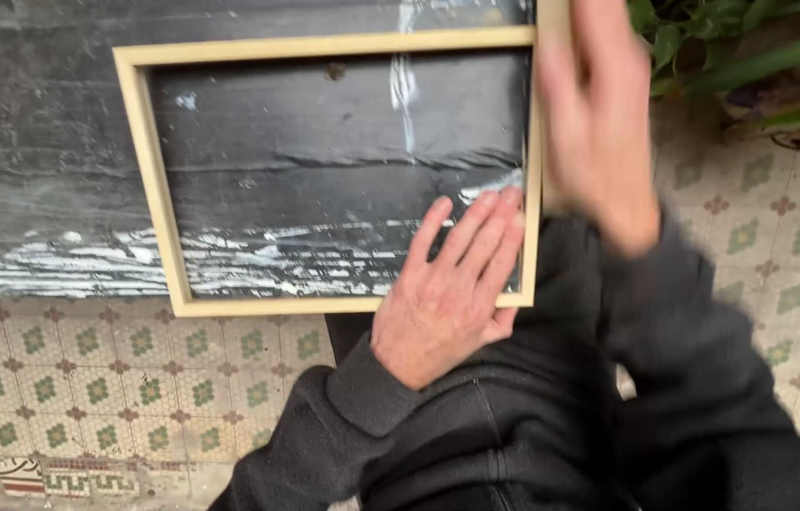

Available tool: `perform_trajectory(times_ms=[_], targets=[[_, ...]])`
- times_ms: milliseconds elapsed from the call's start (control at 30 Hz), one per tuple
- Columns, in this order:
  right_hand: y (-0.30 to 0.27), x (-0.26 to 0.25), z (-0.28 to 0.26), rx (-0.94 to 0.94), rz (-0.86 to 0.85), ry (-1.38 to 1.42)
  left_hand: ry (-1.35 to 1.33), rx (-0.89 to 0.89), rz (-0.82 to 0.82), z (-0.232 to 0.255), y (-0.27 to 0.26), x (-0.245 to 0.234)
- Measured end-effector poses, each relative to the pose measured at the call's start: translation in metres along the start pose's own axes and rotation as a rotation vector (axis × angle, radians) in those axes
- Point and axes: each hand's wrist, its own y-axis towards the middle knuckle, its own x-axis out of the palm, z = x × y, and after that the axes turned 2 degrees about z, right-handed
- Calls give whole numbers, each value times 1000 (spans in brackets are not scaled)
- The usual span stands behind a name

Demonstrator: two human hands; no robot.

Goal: The recorder is sanding the edges of wooden picture frames using a sanding block and checking the fit.

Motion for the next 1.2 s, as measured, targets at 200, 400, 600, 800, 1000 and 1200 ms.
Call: perform_trajectory(times_ms=[200, 400, 600, 800, 1000, 1200], targets=[[-99, 4, -19, -15, -41, 38, -32, -16, 9, -4, 1, 1], [-8, 5, -1, 171, -1, 169, 0, 3, -21, -3, 1, -2], [-40, 20, 9, 390, 103, 313, 4, -9, -44, -1, -4, 5], [-54, 18, 16, 257, 100, 533, -19, -14, -65, -2, -11, 14], [-72, -2, -23, 218, -12, 278, -8, -8, -73, 3, -9, 10], [-98, 0, -1, -2, -112, 2, -15, -5, -54, -4, -11, 14]])
